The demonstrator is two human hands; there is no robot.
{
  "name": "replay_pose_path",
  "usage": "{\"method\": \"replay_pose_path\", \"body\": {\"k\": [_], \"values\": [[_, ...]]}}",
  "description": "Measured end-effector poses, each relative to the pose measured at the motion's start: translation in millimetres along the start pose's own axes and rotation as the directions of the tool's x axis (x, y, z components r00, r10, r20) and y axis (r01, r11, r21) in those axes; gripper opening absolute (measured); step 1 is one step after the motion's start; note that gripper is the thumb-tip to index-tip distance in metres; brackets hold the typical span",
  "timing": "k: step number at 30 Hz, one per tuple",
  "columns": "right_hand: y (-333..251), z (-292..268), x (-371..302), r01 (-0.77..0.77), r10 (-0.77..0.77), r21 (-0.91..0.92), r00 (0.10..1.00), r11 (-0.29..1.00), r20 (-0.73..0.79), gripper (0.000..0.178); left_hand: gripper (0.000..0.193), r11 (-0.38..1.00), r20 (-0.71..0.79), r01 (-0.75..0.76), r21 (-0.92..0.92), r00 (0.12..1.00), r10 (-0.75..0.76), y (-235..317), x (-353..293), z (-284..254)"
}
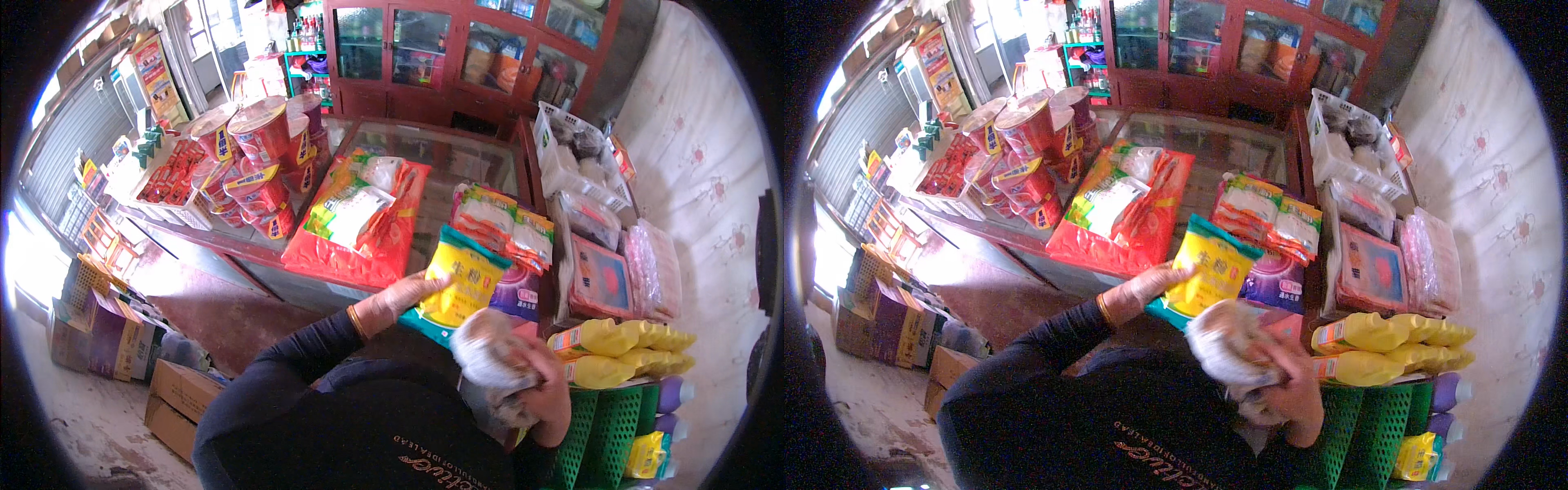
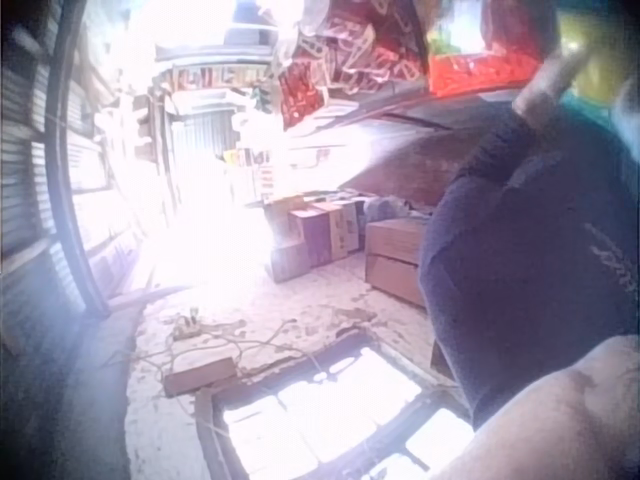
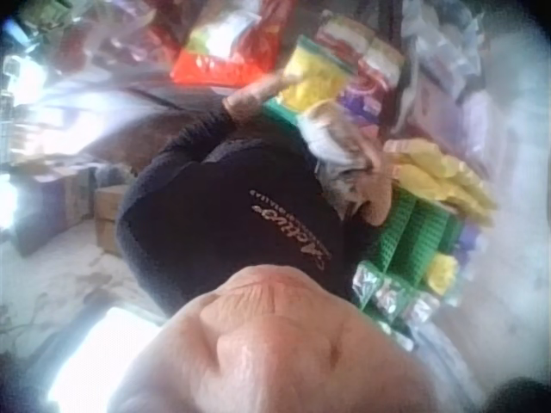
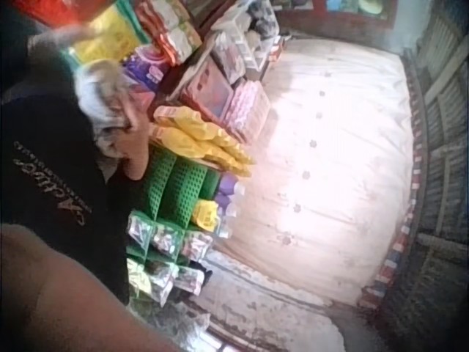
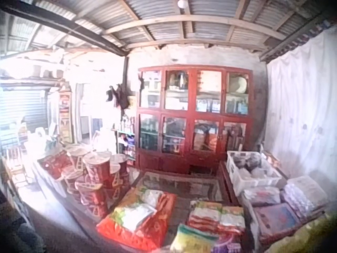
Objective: The person wipes the surfaces of various packaged food items with a cloth, handling them one at a time. They pick up each package, wipe it, and place it into a green plastic basket on the counter.
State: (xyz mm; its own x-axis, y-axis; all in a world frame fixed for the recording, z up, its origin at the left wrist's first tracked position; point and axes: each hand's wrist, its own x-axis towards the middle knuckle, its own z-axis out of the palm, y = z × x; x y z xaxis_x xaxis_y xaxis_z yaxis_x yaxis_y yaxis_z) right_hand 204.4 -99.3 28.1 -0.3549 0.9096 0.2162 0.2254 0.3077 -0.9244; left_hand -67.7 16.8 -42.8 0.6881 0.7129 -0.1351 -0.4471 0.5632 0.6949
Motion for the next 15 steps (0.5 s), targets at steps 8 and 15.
{"method": "replay_pose_path", "body": {"k": [8,15], "values": [[6.1,34.8,-23.6,0.222,-0.087,0.193,0.840,0.956,-0.535,0.053,0.068,0.870,0.179,0.187,-0.456,0.977,-0.115,-3.9,-2.8,46.5],[3.0,28.8,-3.1,0.234,-0.364,-0.310,0.800,0.921,-0.477,0.031,0.061,0.916,0.223,0.222,-0.333,0.963,-0.152,-28.5,0.7,47.1]]}}
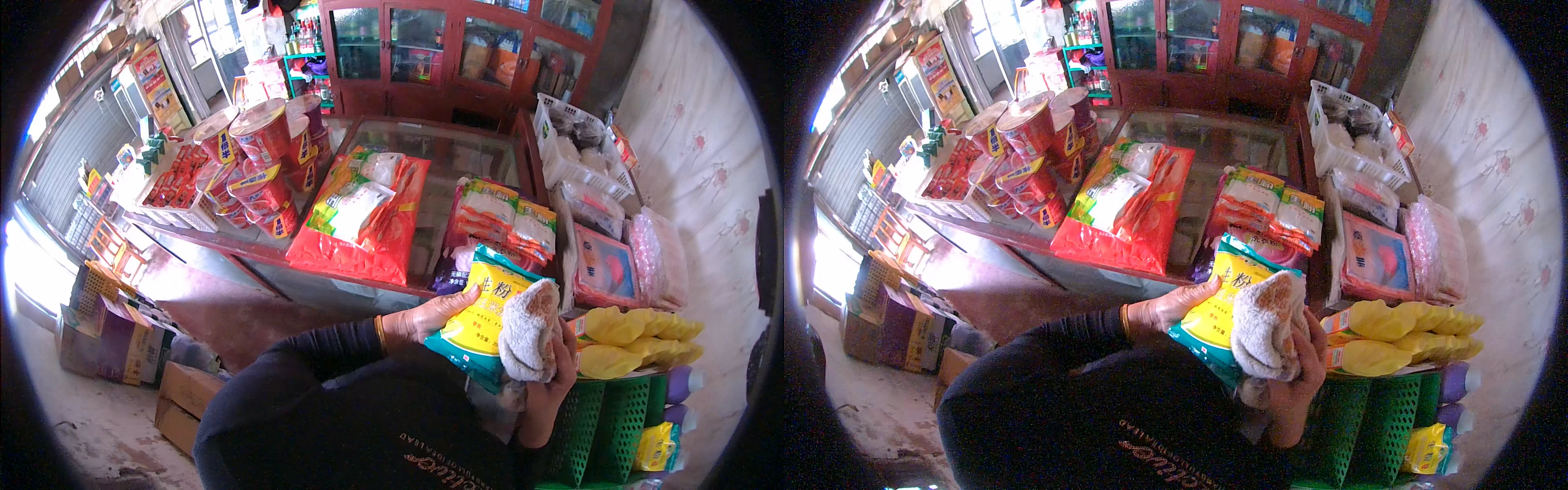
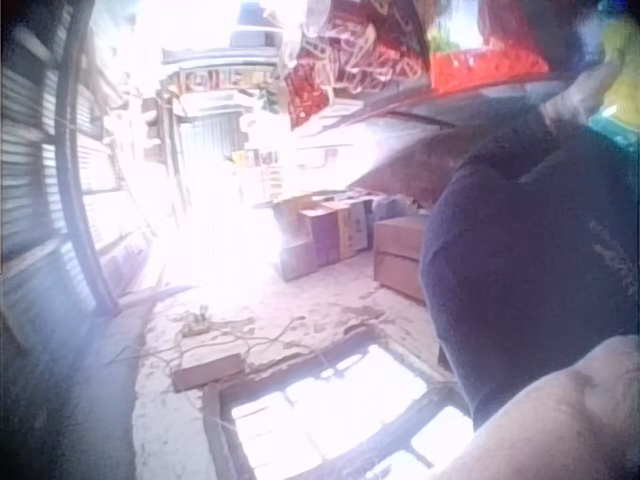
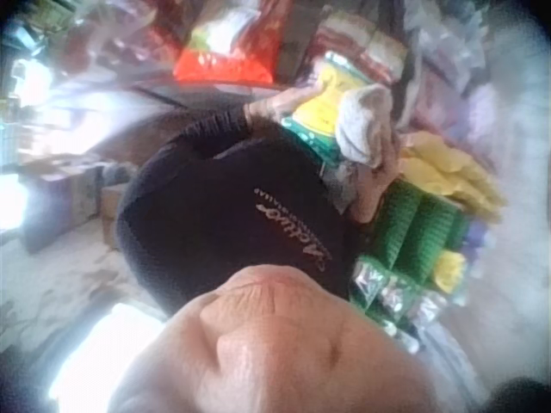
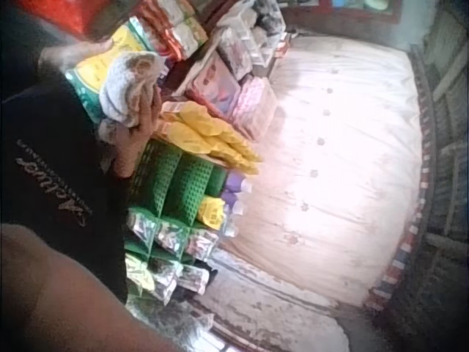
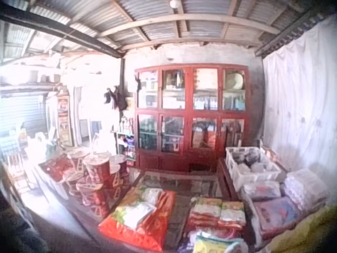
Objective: The person wipes the surfaces of various packaged food items with a cloth, handling them one at a time. They pick up each package, wipe it, and place it into a green plastic basket on the counter.
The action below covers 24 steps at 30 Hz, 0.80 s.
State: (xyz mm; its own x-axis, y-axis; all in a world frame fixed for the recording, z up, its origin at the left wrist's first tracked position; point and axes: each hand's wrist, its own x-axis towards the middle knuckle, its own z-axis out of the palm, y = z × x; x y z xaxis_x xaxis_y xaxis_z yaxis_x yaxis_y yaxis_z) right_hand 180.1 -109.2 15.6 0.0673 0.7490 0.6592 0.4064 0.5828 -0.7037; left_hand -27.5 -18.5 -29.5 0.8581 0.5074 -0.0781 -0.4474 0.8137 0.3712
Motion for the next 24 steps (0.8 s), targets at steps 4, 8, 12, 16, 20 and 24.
{"method": "replay_pose_path", "body": {"k": [4,8,12,16,20,24], "values": [[14.5,-9.1,-0.7,-0.046,0.047,0.041,0.999,0.998,-0.016,0.040,0.062,0.991,0.033,0.058,-0.121,0.998,-0.055,-2.0,2.6,-10.2],[40.9,-20.2,-15.8,-0.295,0.358,0.327,0.921,0.898,-0.154,0.052,0.068,0.983,0.204,0.024,-0.183,0.979,0.014,3.7,-7.4,20.6],[63.0,-16.5,-34.6,-0.356,0.648,0.706,0.737,0.613,-0.191,0.044,0.069,0.988,-0.055,0.021,0.153,0.998,-0.013,2.5,-17.5,-3.7],[31.2,16.4,-46.1,-0.530,0.630,0.651,0.770,0.543,0.101,0.041,0.071,0.813,0.059,0.083,0.577,0.988,-0.143,-15.9,-20.1,3.0],[14.4,11.7,-44.4,-0.570,0.668,0.690,0.725,0.445,0.168,0.041,0.073,0.822,0.002,0.074,0.565,0.996,-0.092,-14.8,-20.1,6.1],[5.5,16.1,-52.8,-0.670,0.753,0.654,0.618,0.351,0.228,0.042,0.065,0.819,-0.109,-0.074,0.569,0.980,0.165,-25.0,-21.3,11.0]]}}
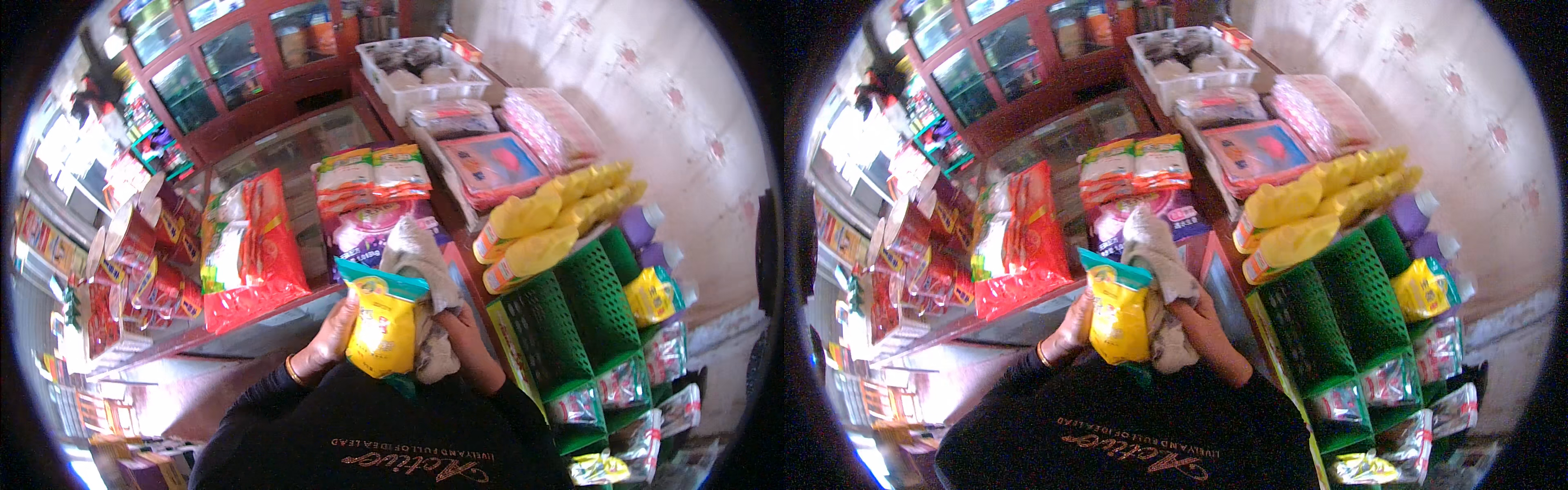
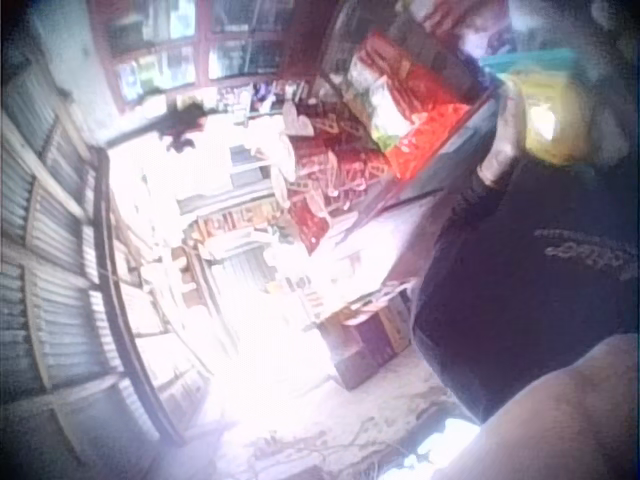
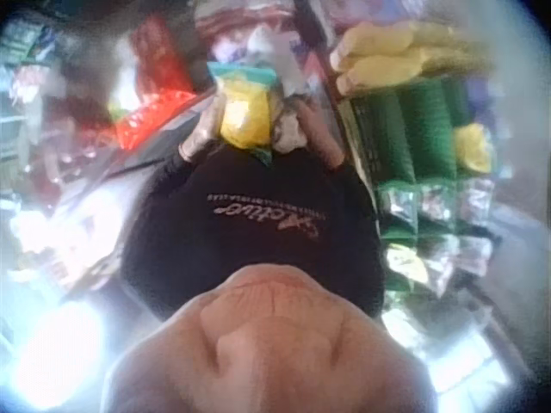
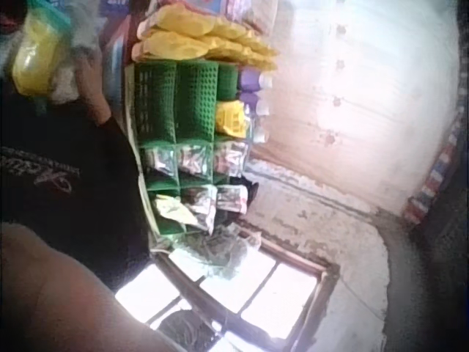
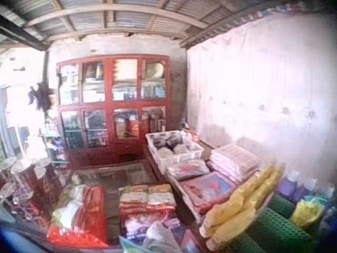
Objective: The person wipes the surfaces of various packaged food items with a cloth, handling them one at a time. They pick up each package, wipe it, and place it into a green plastic basket on the counter.
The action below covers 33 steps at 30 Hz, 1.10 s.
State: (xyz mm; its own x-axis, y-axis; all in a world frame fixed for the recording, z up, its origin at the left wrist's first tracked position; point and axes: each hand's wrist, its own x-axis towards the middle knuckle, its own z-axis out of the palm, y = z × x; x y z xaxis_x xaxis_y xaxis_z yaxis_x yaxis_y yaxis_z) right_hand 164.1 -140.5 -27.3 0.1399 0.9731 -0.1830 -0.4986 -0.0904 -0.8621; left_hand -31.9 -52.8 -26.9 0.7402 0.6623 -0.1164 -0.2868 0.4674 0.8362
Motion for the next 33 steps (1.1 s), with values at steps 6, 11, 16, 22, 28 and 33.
{"method": "replay_pose_path", "body": {"k": [6,11,16,22,28,33], "values": [[10.4,-19.5,-8.6,0.046,-0.038,-0.049,0.988,0.998,0.146,0.044,0.060,0.991,-0.053,-0.120,-0.063,0.992,0.117,-2.1,25.5,-14.6],[13.0,-35.9,-18.0,0.089,-0.060,-0.130,0.975,0.987,0.214,0.044,0.053,0.930,-0.014,-0.010,-0.367,1.000,0.005,6.4,60.0,1.5],[22.0,-63.3,-33.6,0.146,-0.137,-0.083,0.986,0.986,0.098,0.042,0.059,0.943,0.203,0.007,-0.332,0.977,0.064,25.7,111.3,42.7],[16.2,-86.4,-51.8,0.128,-0.129,-0.051,0.991,0.990,-0.022,0.043,0.060,0.999,0.426,0.023,-0.038,0.904,-0.005,25.6,182.3,157.6],[24.2,-109.8,-66.8,0.200,-0.206,-0.087,0.976,0.976,-0.074,0.045,0.046,0.987,0.644,-0.142,0.078,0.762,0.059,-16.3,269.2,283.6],[13.6,-116.6,-81.1,0.254,-0.266,-0.109,0.958,0.961,-0.110,0.045,0.042,0.943,0.746,-0.258,0.210,0.666,0.016,-61.1,334.3,326.1]]}}
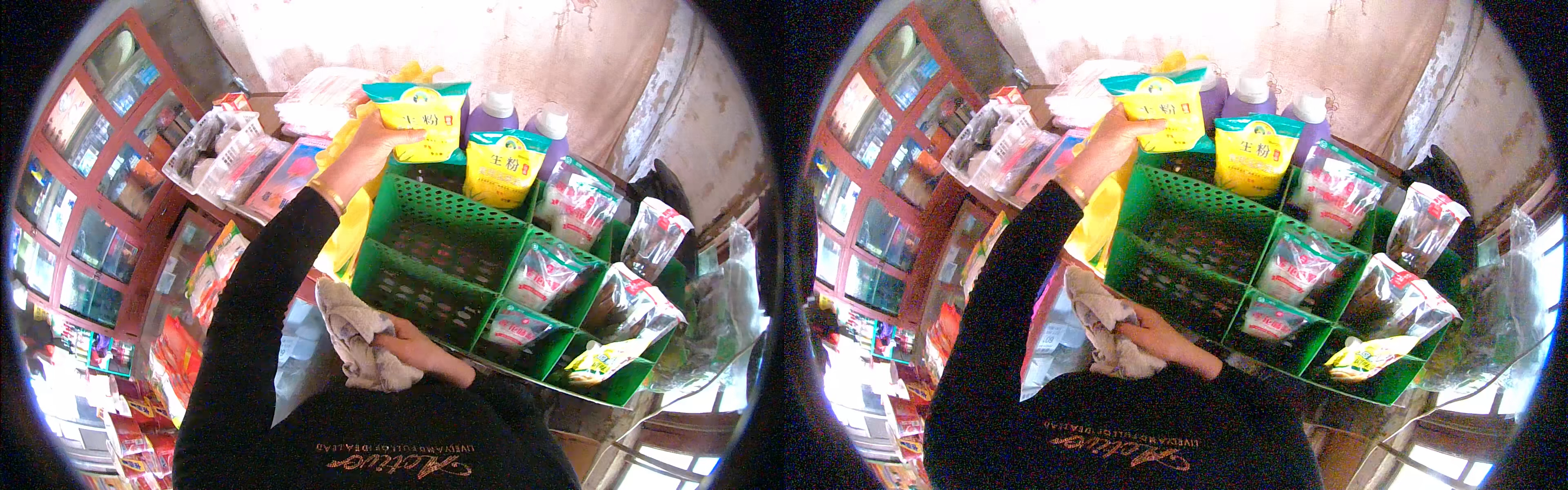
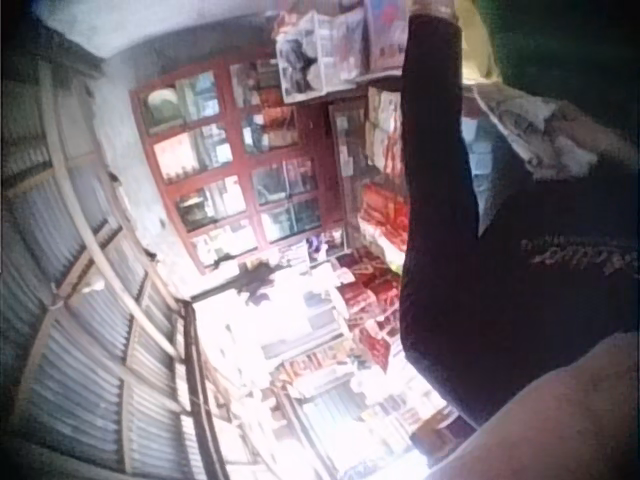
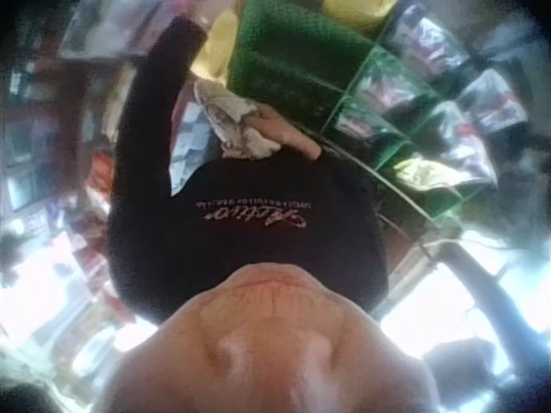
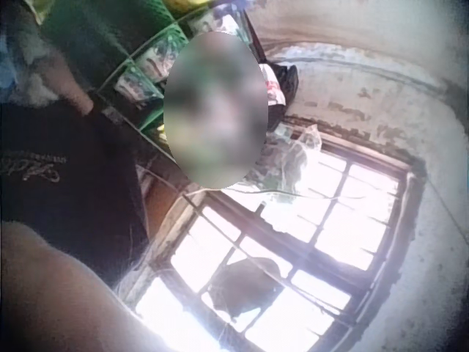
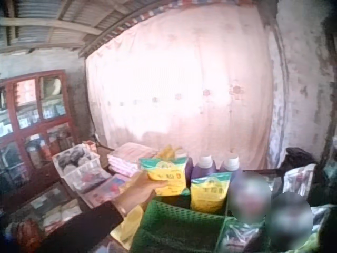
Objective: The person wipes the surfaces of various packaged food items with a cloth, handling them one at a time. They pick up each package, wipe it, and place it into a green plastic basket on the counter.
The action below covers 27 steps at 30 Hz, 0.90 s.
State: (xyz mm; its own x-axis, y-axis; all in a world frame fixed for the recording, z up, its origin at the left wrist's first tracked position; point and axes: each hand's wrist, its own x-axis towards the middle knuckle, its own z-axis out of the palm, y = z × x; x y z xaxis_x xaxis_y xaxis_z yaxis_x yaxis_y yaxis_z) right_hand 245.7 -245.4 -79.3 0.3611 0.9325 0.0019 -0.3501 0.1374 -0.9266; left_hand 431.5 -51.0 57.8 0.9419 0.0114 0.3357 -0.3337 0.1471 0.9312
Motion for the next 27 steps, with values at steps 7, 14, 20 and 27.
{"method": "replay_pose_path", "body": {"k": [7,14,20,27], "values": [[1.6,-19.8,-10.1,0.039,-0.039,-0.002,0.999,0.999,-0.034,0.045,0.040,0.951,0.105,0.124,0.283,0.982,-0.160,-21.2,10.6,4.1],[-10.4,-23.0,-10.6,0.000,0.000,-0.003,1.000,1.000,-0.005,0.044,0.041,0.919,0.050,0.109,0.378,0.989,-0.138,-31.6,19.0,-2.7],[-16.3,-20.4,-10.0,-0.018,0.018,0.002,0.999,1.000,0.027,0.045,0.045,0.950,-0.235,0.058,0.308,0.972,0.017,-51.6,26.1,-23.6],[-2.4,-11.2,-12.2,-0.053,0.052,0.074,0.999,0.996,0.013,0.047,0.042,0.951,-0.187,0.162,0.262,0.976,-0.115,-53.1,23.1,-37.0]]}}
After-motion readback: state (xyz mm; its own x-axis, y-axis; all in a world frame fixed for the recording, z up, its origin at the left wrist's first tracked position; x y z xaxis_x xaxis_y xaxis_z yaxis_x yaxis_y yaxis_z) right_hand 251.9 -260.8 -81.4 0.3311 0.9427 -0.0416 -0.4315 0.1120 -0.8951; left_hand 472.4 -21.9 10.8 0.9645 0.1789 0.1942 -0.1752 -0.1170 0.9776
